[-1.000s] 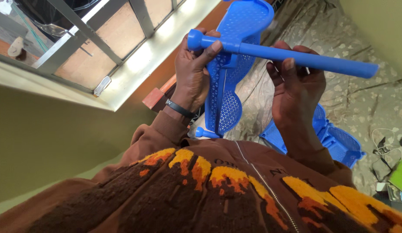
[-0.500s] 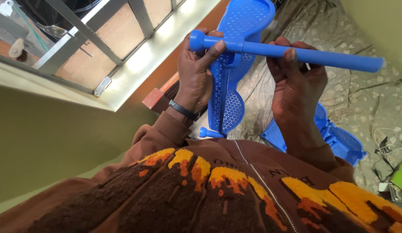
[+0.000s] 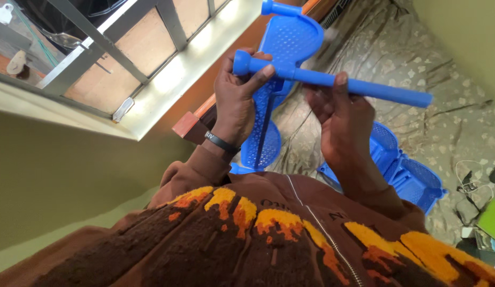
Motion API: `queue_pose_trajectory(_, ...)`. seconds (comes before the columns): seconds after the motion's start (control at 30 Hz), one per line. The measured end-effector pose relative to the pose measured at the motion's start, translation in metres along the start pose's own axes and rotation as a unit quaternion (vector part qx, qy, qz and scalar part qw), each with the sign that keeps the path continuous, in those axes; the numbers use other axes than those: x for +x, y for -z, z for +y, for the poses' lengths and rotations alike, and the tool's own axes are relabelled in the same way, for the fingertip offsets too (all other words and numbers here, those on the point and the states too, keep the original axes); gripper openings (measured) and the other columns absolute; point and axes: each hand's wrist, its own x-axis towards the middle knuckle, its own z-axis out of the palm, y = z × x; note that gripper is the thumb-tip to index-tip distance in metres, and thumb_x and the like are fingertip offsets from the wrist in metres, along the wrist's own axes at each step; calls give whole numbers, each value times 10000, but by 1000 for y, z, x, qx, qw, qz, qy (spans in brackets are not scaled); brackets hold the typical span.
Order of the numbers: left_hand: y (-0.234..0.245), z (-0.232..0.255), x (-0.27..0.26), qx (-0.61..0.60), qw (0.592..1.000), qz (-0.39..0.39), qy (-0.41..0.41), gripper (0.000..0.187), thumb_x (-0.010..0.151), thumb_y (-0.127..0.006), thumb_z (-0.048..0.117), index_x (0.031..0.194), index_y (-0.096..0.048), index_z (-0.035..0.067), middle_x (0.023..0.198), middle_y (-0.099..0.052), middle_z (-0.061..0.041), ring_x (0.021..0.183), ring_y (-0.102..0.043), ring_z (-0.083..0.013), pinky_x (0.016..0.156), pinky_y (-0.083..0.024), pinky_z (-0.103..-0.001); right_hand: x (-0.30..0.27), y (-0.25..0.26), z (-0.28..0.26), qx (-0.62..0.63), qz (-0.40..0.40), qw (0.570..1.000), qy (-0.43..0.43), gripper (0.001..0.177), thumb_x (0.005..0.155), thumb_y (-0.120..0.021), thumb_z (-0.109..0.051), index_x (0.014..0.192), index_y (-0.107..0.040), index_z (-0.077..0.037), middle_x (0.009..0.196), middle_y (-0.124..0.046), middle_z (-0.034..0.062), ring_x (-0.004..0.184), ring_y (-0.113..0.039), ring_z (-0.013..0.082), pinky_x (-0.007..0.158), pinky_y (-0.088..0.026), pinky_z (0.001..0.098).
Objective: The person assembles a blue plastic stool by inserting four leg rods into the seat base. They repeatedly insert and remove the legs to check fit, then place the assembled stool on the floor next to other identical stools.
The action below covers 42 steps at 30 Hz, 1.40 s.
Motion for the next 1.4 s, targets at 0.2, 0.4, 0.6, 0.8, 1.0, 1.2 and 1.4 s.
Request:
queue_pose_trajectory(0.2, 16, 11, 13, -25, 997, 42, 54, 559, 870, -796, -18, 1340, -494, -25, 1167, -718, -175, 1095, -675, -218, 1028, -542, -379, -34, -14, -59, -542, -114, 795, 247, 151, 1082, -730, -198, 1078, -689, -53, 987, -763, 75, 920, -781, 191, 828, -618, 291)
queue_pose_trajectory(0.4, 9, 18, 18, -45, 997, 10, 62, 593, 882, -801, -23, 1375, -470, -28, 1194, -716, -186, 1123, -668, -236, 1072, -522, -399, -21, -27, -103, -692, -203, 463, 515, 268, 896, -796, -128, 1126, -684, -48, 949, -678, 128, 874, -665, 350, 747, -527, 435)
queue_pose_trajectory(0.6, 7, 25, 8, 47, 997, -66, 1, 608, 996, -785, 101, 1516, -471, 98, 1164, -668, -92, 1166, -626, -191, 1150, -493, -384, -28, -28, -100, -754, -208, 459, 421, 195, 958, -762, -168, 1140, -750, -100, 816, -673, 65, 587, -614, 253, 476, -440, 381)
queue_pose_trajectory(0.8, 8, 29, 4, 42, 995, -80, 39, 621, 965, -804, 116, 1495, -480, 100, 1134, -632, -55, 1145, -608, -166, 1093, -516, -364, -42, -18, -89, -777, -158, 507, 338, 199, 1025, -717, -257, 1180, -760, -140, 841, -664, 37, 606, -602, 261, 517, -432, 393)
queue_pose_trajectory(1.0, 3, 26, 2, 38, 990, -123, 49, 633, 959, -810, 102, 1497, -476, 97, 1151, -671, -99, 1165, -632, -178, 1110, -526, -365, -41, -4, -90, -751, -150, 573, 293, 191, 1028, -705, -266, 1137, -791, -135, 890, -719, 64, 706, -648, 273, 622, -483, 381)
queue_pose_trajectory(1.2, 10, 16, -3, 139, 978, -145, 55, 641, 889, -850, 96, 1418, -489, 111, 1150, -669, -74, 1140, -641, -150, 1068, -536, -337, 3, 12, -91, -716, -201, 669, 7, 275, 1001, -649, -324, 1079, -791, -103, 731, -741, 127, 624, -635, 211, 599, -495, 387)
queue_pose_trajectory(1.4, 19, 12, 12, 154, 974, -153, 71, 425, 832, -884, 73, 1135, -587, 36, 1093, -734, -127, 1041, -718, -182, 952, -620, -344, 6, 15, -88, -707, -314, 625, 103, 465, 936, -716, -307, 1337, -607, -96, 862, -726, 100, 716, -709, 214, 638, -531, 362)
